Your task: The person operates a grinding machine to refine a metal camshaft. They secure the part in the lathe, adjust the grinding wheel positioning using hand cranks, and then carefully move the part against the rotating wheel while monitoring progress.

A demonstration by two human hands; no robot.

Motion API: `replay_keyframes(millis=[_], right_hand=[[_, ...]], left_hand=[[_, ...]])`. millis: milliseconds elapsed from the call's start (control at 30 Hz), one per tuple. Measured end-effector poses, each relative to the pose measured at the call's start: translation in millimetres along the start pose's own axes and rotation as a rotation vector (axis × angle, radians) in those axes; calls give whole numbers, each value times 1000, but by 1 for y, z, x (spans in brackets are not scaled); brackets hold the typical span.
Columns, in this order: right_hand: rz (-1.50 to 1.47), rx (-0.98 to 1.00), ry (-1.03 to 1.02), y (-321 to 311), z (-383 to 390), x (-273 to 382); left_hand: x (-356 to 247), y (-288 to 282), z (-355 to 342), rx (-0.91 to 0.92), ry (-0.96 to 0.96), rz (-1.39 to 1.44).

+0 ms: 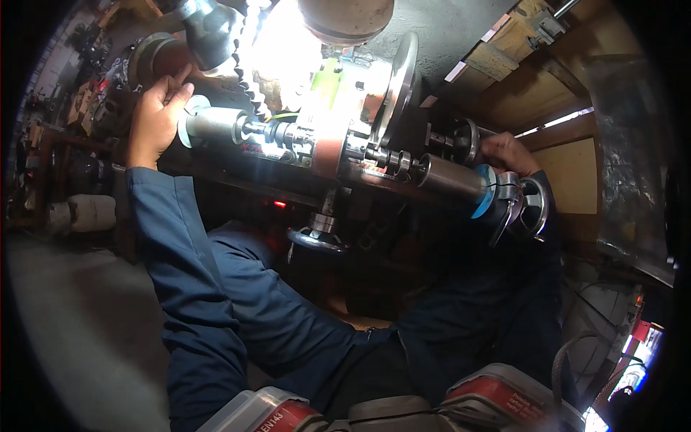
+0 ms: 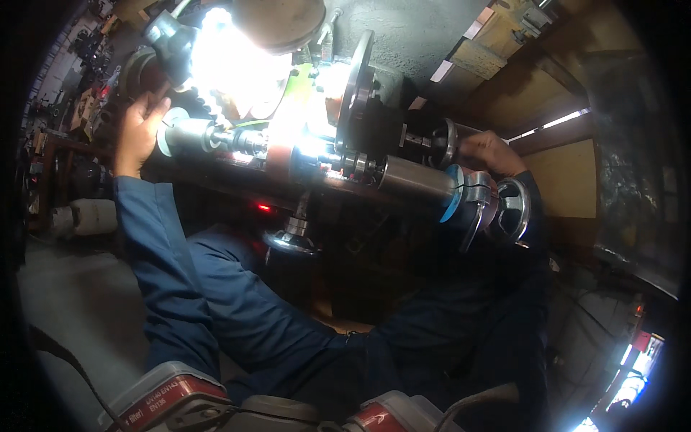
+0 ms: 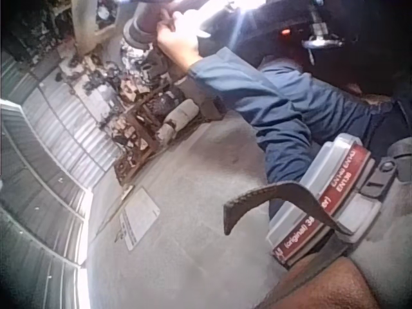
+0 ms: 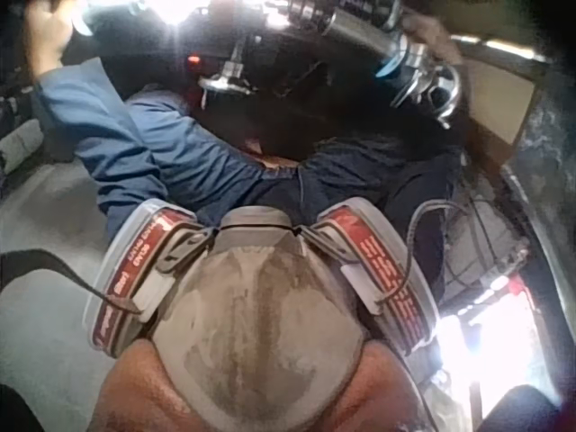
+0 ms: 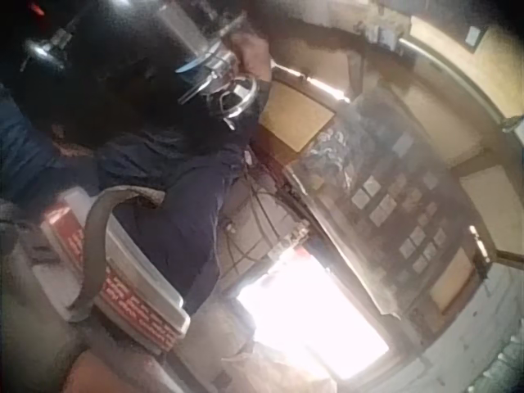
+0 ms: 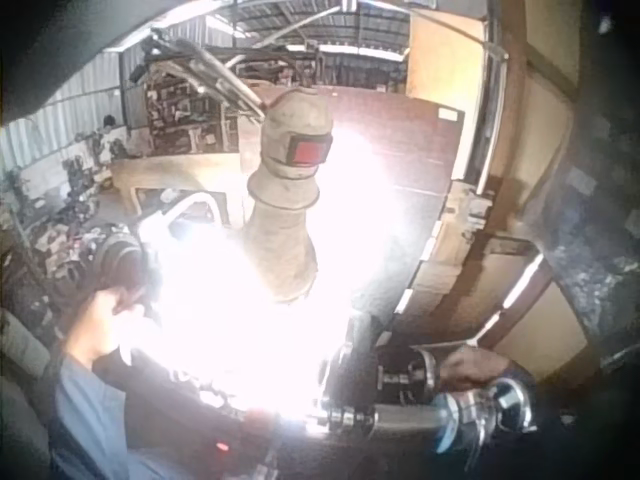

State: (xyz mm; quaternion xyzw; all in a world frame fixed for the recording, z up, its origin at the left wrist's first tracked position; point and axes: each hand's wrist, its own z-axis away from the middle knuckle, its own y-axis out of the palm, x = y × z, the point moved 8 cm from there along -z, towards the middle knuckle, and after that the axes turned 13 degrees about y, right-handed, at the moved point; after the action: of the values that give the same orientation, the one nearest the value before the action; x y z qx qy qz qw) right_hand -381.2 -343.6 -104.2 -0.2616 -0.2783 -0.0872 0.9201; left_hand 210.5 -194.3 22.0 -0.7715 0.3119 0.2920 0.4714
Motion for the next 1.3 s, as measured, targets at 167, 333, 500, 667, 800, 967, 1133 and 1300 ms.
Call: replay_keyframes(millis=[167,333,500,667,800,967,1133,1300], right_hand=[[-11,-535,-188,-34,-52,-49],[-16,-462,-180,-21,-69,-51],[-255,-492,-87,-61,-37,-102],[-268,-1128,7,-76,165,-63],[-349,-1183,68,-21,205,-41],[216,-1412,360,61,201,53],[126,-1573,272,52,192,39],[111,-1773,299,70,198,46]], left_hand=[[-4,6,-7,-19,13,-18],[-5,-3,2,-59,-10,-50],[-44,-23,11,-383,367,-388],[-110,12,30,-476,640,-212],[-118,59,21,-247,649,-5],[-114,90,12,-180,627,85],[-105,73,14,-182,611,116],[-105,75,11,-151,623,156]])
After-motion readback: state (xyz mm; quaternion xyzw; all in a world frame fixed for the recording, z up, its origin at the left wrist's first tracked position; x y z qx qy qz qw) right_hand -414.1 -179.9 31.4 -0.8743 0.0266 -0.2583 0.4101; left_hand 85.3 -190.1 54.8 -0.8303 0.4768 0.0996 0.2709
